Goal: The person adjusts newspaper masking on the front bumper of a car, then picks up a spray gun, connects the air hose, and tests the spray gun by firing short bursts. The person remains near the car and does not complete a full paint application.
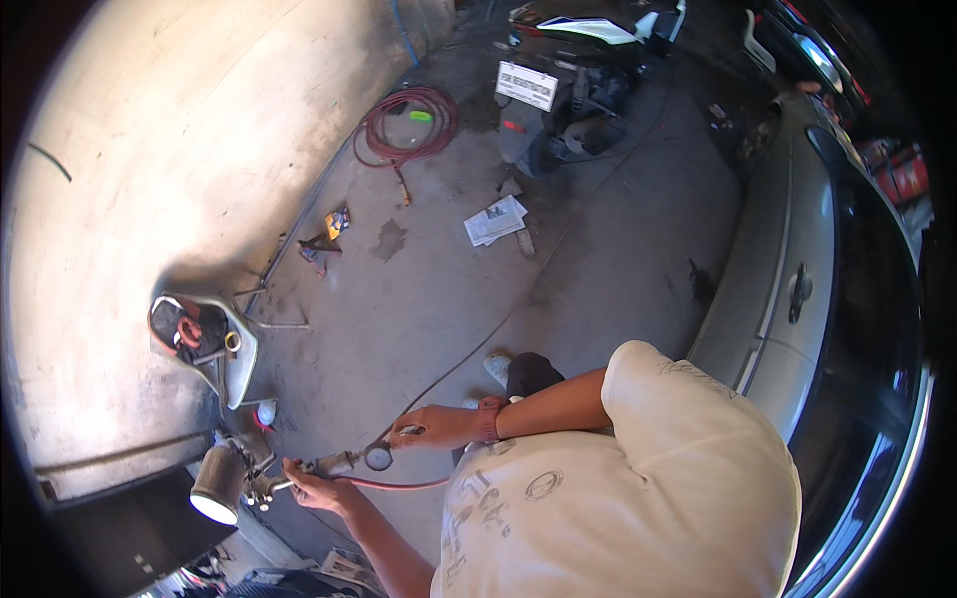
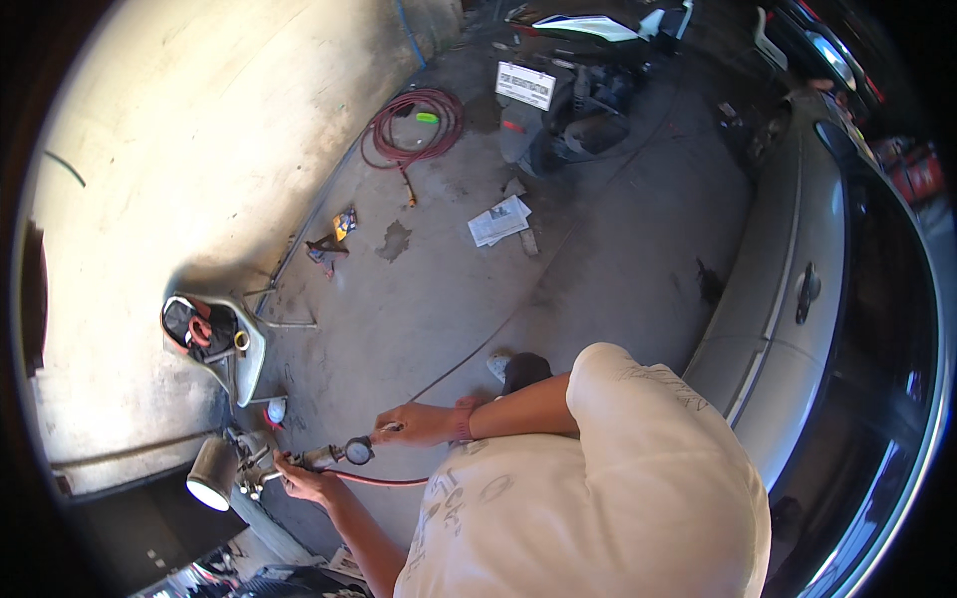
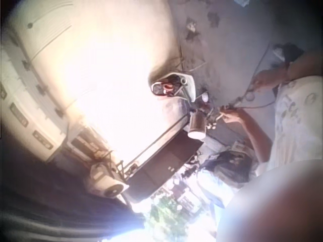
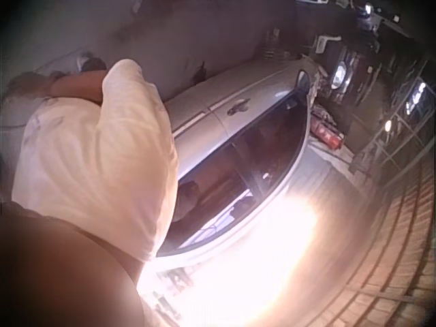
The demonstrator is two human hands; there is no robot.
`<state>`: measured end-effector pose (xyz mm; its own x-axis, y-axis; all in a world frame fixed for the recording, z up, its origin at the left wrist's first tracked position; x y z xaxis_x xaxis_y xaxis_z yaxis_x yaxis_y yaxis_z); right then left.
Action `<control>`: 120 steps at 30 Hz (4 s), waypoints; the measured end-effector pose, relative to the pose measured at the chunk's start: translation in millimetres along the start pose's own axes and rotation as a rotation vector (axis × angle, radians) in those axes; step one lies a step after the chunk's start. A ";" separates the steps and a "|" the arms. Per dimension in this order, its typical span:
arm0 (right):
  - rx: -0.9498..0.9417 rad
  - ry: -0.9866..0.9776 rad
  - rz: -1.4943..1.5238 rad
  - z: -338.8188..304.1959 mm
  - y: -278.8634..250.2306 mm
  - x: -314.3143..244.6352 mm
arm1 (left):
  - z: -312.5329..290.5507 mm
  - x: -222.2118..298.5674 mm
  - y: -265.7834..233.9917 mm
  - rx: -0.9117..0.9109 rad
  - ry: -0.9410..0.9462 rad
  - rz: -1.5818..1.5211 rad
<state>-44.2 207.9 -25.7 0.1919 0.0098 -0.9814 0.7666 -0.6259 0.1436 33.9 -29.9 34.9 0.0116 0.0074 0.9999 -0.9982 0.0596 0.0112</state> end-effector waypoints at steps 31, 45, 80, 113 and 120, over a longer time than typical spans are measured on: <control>0.741 -0.104 -0.001 -124.8 -25.4 -33.8 | -139.9 44.7 145.5 -0.803 -0.116 -0.069; 0.974 -0.091 0.046 -319.0 -201.8 -33.5 | -409.5 36.9 243.8 -1.101 -0.113 -0.019; 1.137 0.270 -0.241 -438.8 -686.9 -61.4 | -903.3 -2.6 551.0 -1.441 -0.284 0.121; 0.505 -0.339 0.610 -443.9 -941.3 -23.2 | -1060.9 21.3 639.4 -1.004 -0.328 0.200; 0.562 -0.432 0.502 -456.6 -955.1 -56.7 | -1053.5 17.6 637.6 -0.991 -0.309 0.168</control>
<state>-507.4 1161.2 -48.9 0.0894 -0.5963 -0.7978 0.2156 -0.7704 0.6000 -539.6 1059.9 51.1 -0.2774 -0.1558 0.9480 -0.4887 0.8724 0.0004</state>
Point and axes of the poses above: each hand's wrist, its own z-axis towards the middle knuckle, its own y-axis out of the palm, x = y × z, the point moved 1 cm from there along z, towards the middle knuckle, and after that the axes turned 4 degrees about x, right-handed, at the moved point
